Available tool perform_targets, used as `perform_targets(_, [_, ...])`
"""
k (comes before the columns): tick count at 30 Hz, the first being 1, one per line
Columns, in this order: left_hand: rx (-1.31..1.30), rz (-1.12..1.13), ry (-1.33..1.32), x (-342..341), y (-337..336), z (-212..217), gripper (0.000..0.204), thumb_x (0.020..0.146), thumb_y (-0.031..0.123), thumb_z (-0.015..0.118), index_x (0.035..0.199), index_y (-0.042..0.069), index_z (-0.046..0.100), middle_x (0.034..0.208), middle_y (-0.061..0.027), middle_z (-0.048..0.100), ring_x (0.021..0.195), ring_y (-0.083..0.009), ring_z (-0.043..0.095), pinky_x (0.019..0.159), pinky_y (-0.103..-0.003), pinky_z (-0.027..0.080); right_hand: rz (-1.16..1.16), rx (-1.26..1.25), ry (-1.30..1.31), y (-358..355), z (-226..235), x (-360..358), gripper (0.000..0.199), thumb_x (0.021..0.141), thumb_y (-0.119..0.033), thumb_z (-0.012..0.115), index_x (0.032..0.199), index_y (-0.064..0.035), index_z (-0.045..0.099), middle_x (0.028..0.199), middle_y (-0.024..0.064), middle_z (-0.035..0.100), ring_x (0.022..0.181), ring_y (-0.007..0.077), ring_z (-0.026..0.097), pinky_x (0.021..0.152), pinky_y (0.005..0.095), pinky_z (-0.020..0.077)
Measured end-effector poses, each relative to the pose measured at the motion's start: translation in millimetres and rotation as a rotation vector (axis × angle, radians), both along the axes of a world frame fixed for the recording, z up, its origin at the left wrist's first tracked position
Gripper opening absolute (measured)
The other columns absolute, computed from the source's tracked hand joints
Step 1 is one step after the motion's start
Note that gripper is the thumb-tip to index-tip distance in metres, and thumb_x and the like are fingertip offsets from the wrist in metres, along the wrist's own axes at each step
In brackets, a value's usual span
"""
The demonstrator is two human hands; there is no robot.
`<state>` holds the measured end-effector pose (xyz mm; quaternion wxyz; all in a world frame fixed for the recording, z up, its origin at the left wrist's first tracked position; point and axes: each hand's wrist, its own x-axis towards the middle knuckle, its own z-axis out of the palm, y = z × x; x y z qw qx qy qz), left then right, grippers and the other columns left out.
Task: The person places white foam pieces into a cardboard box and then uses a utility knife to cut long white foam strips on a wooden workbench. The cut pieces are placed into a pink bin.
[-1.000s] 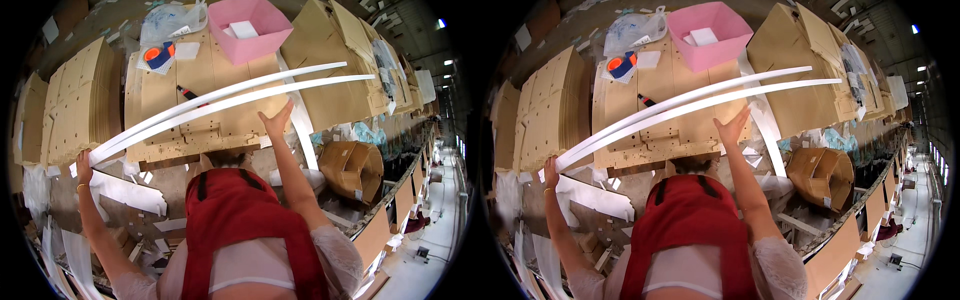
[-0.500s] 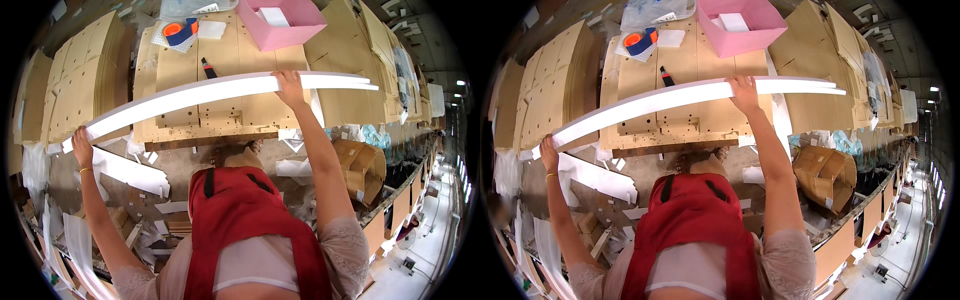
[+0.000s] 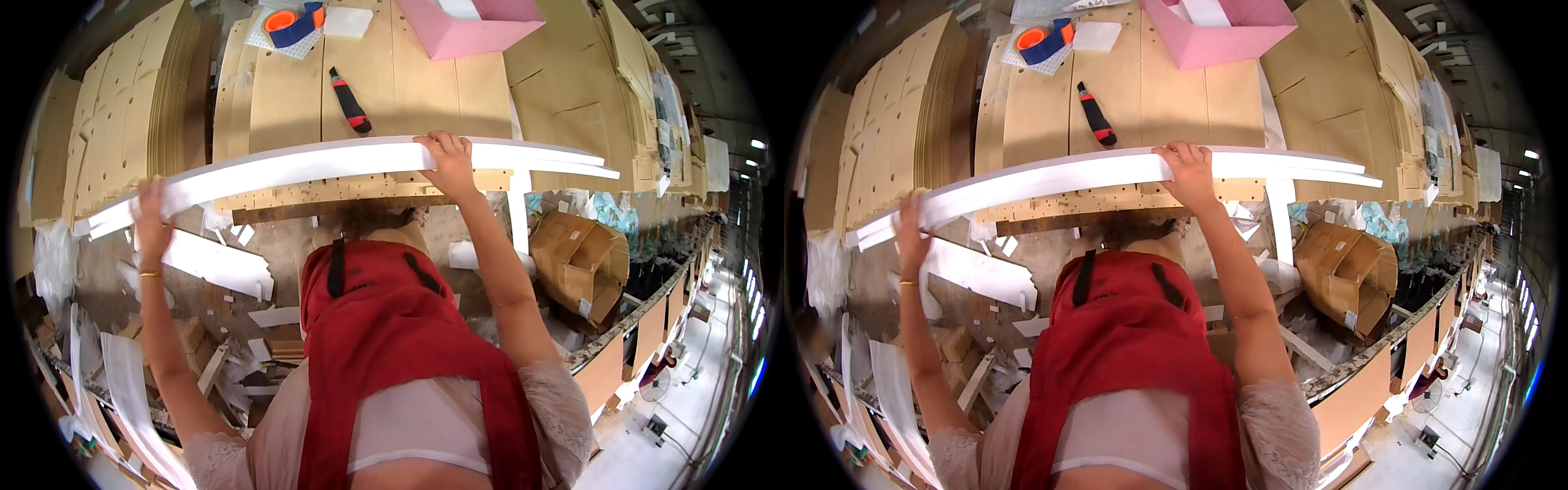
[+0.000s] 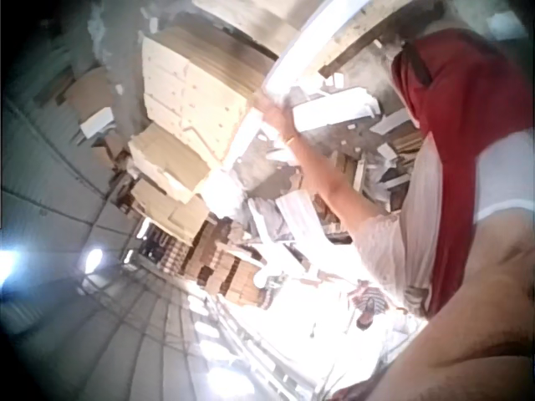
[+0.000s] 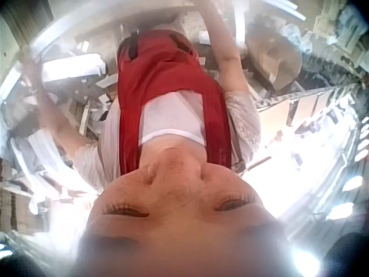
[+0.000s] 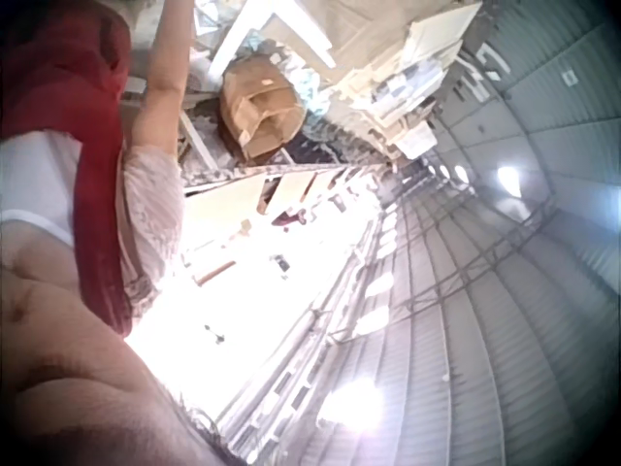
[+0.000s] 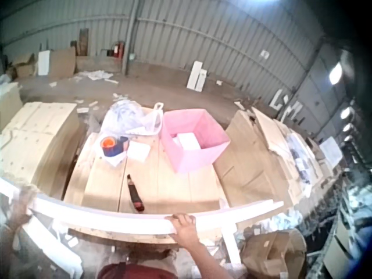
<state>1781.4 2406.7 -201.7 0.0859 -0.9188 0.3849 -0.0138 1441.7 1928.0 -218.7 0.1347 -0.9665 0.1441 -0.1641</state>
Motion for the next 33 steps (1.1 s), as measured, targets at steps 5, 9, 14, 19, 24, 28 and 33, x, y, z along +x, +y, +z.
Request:
perform_targets(5, [-0.327,-0.316,0.172,-132.1,-181.9,-18.3,0.089,0.067,0.043,0.072,0.141,0.015,0.031,0.145,-0.0063,0.03,0.137,-0.0265,0.022,0.11,-0.053,0.01,-0.033,0.012,0.052,22.0,-23.0,9.5,0.057,0.057,-0.018,0.078,0.111,-0.0191,0.059,0.106,0.0034,0.055,0.104,0.0225,0.05,0.09,0.0427,0.0328])
perform_targets(9, [-0.459,-0.385,0.207,-184.9,-276.4,-36.7,0.087,0.067,0.046,0.069,0.139,0.014,0.033,0.14,-0.0067,0.036,0.131,-0.0265,0.031,0.108,-0.054,0.015,-0.035,0.042,-0.036,30.5,-26.8,18.7,0.058,0.054,-0.014,0.077,0.11,-0.0187,0.06,0.102,0.0023,0.055,0.101,0.0219,0.05,0.089,0.0417,0.0334])
perform_targets(14, [-0.357,-0.336,0.081,-197.8,-309.6,-64.3,0.083,0.064,0.036,0.074,0.136,0.017,0.038,0.117,-0.0026,0.049,0.113,-0.0204,0.046,0.103,-0.049,0.024,-0.029,0.068,-0.055,15.5,-32.7,5.6,0.063,0.064,-0.019,0.074,0.122,-0.0154,0.052,0.119,0.0092,0.051,0.112,0.0278,0.047,0.1,0.0492,0.0296])
perform_targets(19, [-0.311,-0.331,0.096,-199.5,-314.0,-58.4,0.08,0.061,0.024,0.078,0.132,0.017,0.041,0.117,-0.0017,0.049,0.114,-0.019,0.045,0.104,-0.047,0.023,-0.298,0.167,-0.135,-64.4,-18.9,-86.9,0.07,0.078,-0.033,0.07,0.134,-0.0079,0.038,0.137,0.0164,0.039,0.127,0.0349,0.036,0.106,0.0537,0.0205])
perform_targets(24, [-0.222,-0.297,0.145,-198.6,-314.1,-50.0,0.076,0.062,0.014,0.075,0.13,0.018,0.042,0.122,-0.003,0.048,0.117,-0.022,0.043,0.106,-0.045,0.023,-1.088,0.133,-0.438,-249.9,-24.1,-275.0,0.063,0.085,-0.023,0.064,0.131,0.0083,0.036,0.132,0.0271,0.041,0.122,0.0381,0.041,0.103,0.0439,0.0332])
perform_targets(28, [-0.202,-0.313,0.206,-189.8,-325.3,-46.9,0.069,0.063,0.007,0.071,0.127,0.016,0.045,0.123,-0.0062,0.049,0.117,-0.0259,0.044,0.105,-0.045,0.025,-1.418,0.34,-0.779,-370.2,-74.7,-394.9,0.076,0.083,-0.034,0.064,0.137,0.0051,0.028,0.139,0.0247,0.034,0.126,0.0352,0.038,0.103,0.0401,0.0324])
perform_targets(33, [-0.15,-0.304,0.271,-185.3,-331.6,-34.4,0.066,0.064,0.008,0.071,0.125,0.012,0.046,0.122,-0.0109,0.05,0.116,-0.0309,0.044,0.102,-0.044,0.029,-1.01,1.049,-0.749,-419.2,-62.1,-385.2,0.07,0.087,-0.05,0.052,0.139,-0.008,0.031,0.141,0.0065,0.035,0.127,0.0226,0.034,0.1,0.0438,0.027])
